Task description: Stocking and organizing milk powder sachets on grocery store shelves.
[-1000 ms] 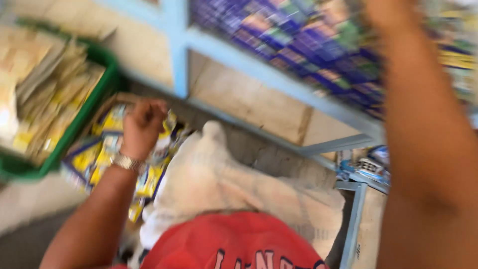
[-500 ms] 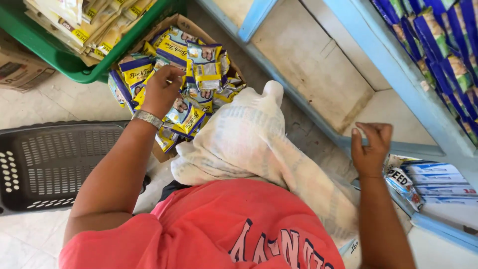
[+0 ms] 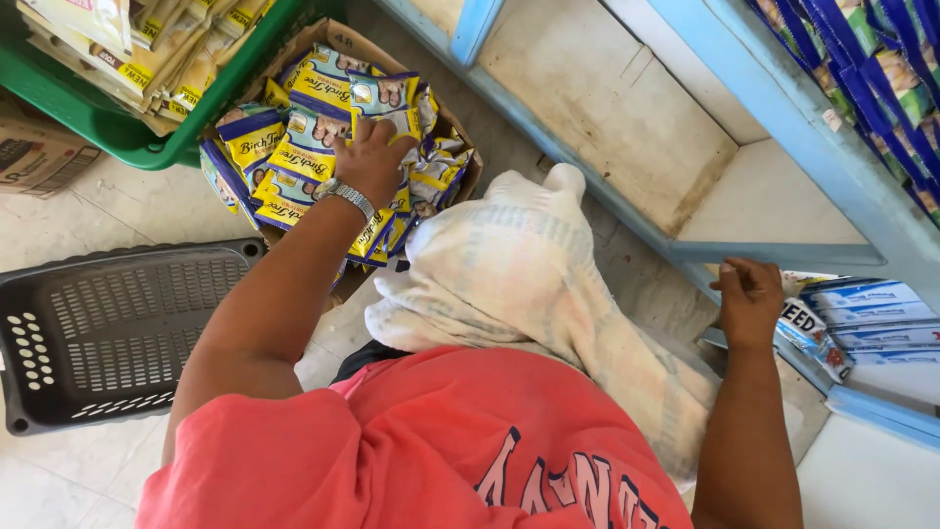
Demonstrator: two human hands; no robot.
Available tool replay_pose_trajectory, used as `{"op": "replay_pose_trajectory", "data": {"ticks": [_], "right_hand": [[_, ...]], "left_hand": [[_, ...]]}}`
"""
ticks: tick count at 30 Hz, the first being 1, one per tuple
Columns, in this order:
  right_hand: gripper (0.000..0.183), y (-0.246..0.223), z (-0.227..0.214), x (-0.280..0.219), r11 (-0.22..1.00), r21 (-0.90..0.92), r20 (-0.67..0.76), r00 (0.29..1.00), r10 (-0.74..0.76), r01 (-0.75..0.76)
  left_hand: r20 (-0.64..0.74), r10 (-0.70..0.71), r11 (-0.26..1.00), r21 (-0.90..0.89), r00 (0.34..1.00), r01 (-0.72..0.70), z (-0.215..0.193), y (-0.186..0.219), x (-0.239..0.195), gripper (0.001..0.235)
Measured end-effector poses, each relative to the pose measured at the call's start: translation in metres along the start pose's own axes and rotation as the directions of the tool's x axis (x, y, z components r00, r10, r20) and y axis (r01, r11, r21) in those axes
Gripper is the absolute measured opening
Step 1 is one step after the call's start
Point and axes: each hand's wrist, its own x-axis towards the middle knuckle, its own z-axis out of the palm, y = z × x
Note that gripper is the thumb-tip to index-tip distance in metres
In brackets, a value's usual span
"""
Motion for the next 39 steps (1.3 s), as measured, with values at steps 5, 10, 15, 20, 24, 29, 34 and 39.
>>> {"op": "replay_pose_trajectory", "data": {"ticks": [5,10,15,20,24,29,34,39], "right_hand": [[0.012,0.013,-0.016,-0.008,0.988,0.045,-0.044,0.988,0.148,-0.146],[0.012,0.014,-0.018,-0.015,0.987,0.071,-0.036,0.988,0.148,-0.145],[0.010,0.001,-0.016,-0.014,0.996,0.027,-0.016,0.997,0.081,-0.080],[0.009,-0.003,-0.010,-0.009,0.997,0.037,0.007,0.997,0.074,-0.074],[0.010,-0.004,-0.005,-0.007,0.998,0.010,0.031,0.998,0.059,-0.059],[0.009,-0.001,-0.004,-0.013,0.998,-0.044,0.034,0.999,0.042,-0.041],[0.009,-0.009,-0.011,-0.018,0.999,0.027,0.025,0.999,0.037,-0.038],[0.012,-0.077,-0.015,-0.017,0.991,0.133,0.085,0.996,-0.008,-0.004]], "left_hand": [[-0.080,0.041,0.999,0.038,0.996,-0.038,0.020,-0.017,0.001,0.055],[-0.139,0.102,0.985,-0.123,0.985,-0.119,0.007,-0.021,-0.029,0.046],[-0.038,0.234,0.971,-0.040,0.971,-0.236,-0.004,-0.021,-0.085,0.047],[-0.033,0.147,0.986,0.086,0.989,-0.144,0.008,-0.002,-0.125,0.057],[-0.057,0.101,0.987,0.134,0.993,-0.093,0.026,0.002,-0.121,0.056],[-0.072,0.071,0.997,-0.001,0.995,-0.071,0.014,-0.013,-0.102,0.052],[-0.145,-0.058,0.972,-0.235,0.988,0.023,-0.007,-0.044,-0.083,0.056],[-0.174,-0.061,0.727,-0.682,0.983,-0.075,-0.072,-0.062,-0.064,0.053]]}}
